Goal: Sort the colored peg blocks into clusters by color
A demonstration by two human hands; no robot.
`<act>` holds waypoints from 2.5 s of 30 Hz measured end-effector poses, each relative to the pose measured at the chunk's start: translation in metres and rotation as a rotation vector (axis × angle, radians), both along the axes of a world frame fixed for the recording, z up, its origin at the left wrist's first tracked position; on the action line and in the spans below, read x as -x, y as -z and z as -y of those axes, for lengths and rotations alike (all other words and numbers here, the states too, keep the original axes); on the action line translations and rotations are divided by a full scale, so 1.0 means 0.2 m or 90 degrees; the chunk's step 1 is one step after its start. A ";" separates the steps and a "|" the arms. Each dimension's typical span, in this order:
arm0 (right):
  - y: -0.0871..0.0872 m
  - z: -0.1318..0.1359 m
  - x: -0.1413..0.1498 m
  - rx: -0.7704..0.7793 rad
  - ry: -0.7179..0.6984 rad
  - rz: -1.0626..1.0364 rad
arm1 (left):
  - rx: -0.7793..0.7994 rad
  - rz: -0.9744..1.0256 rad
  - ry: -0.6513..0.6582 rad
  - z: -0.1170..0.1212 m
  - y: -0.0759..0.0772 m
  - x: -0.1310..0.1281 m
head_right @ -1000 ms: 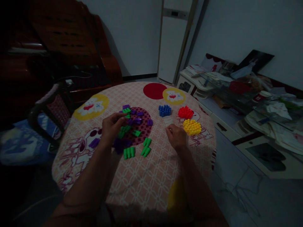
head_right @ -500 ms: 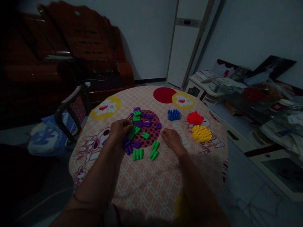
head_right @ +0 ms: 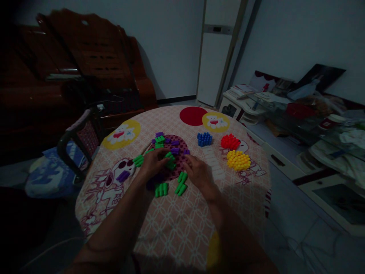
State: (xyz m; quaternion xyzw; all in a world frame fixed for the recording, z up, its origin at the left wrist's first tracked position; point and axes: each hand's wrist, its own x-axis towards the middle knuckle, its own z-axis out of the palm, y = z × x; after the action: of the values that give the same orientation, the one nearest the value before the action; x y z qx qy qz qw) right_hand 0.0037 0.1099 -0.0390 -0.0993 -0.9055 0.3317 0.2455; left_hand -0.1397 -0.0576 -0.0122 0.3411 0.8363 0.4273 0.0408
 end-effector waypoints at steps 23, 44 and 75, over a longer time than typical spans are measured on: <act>0.02 -0.35 -0.07 0.110 0.299 0.025 | -0.016 -0.022 -0.189 0.13 0.01 0.20; -0.05 -0.36 -0.11 -0.120 0.302 0.310 | 0.216 -0.097 -0.215 -0.11 0.01 0.48; -0.04 -0.41 -0.14 -0.003 0.215 0.143 | -0.223 0.414 0.097 -0.59 0.17 -0.20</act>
State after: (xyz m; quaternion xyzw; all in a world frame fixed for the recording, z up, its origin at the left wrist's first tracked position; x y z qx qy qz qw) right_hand 0.0309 0.1917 -0.0303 -0.2859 -0.8983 0.2703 0.1954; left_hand -0.0989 0.0613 -0.0468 0.2506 0.6660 0.6457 0.2770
